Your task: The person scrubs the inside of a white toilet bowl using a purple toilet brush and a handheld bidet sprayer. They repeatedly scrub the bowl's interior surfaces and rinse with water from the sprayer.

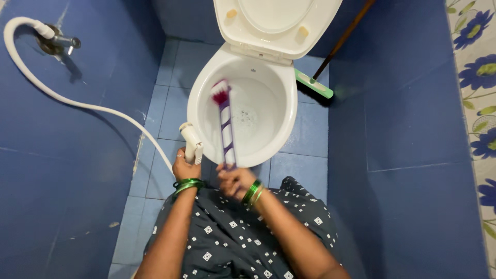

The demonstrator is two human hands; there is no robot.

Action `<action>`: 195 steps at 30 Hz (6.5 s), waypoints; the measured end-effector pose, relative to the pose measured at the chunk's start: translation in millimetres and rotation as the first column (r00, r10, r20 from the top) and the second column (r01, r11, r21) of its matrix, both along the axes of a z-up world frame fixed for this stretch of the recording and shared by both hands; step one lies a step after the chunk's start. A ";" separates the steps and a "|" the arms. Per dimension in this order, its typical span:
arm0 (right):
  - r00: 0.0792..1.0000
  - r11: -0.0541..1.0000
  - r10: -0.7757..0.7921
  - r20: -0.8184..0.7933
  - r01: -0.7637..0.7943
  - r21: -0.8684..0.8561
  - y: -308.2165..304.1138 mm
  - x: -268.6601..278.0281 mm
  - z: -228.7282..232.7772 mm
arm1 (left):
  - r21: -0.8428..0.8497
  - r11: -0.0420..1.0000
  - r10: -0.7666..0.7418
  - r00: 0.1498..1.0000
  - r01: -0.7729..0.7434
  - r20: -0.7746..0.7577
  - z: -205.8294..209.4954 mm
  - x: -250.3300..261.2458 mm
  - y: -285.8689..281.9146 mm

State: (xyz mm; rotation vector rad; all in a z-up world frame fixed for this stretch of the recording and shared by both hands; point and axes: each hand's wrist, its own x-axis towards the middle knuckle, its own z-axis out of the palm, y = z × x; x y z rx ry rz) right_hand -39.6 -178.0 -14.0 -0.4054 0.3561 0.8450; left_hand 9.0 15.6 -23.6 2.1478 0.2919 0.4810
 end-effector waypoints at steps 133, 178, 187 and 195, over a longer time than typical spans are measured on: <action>0.977 0.926 0.211 0.023 -0.193 -0.324 48.1 -20.3 -31.8 | 0.007 0.995 -0.095 0.995 0.095 -0.013 -18.0 -0.3 14.0; 0.912 0.703 0.407 0.054 -0.275 -0.655 23.3 -16.9 -13.1 | -0.025 0.993 -0.115 0.993 0.114 -0.015 8.2 -8.3 9.5; 0.951 0.746 0.306 0.037 -0.215 -0.630 29.7 -5.5 -6.1 | -0.071 0.989 -0.125 0.991 0.128 0.040 18.3 -8.6 5.3; 0.981 0.731 0.190 0.038 -0.115 -0.672 -33.4 23.3 -26.9 | -0.140 0.983 -0.121 0.993 0.120 -0.001 27.3 -9.2 0.2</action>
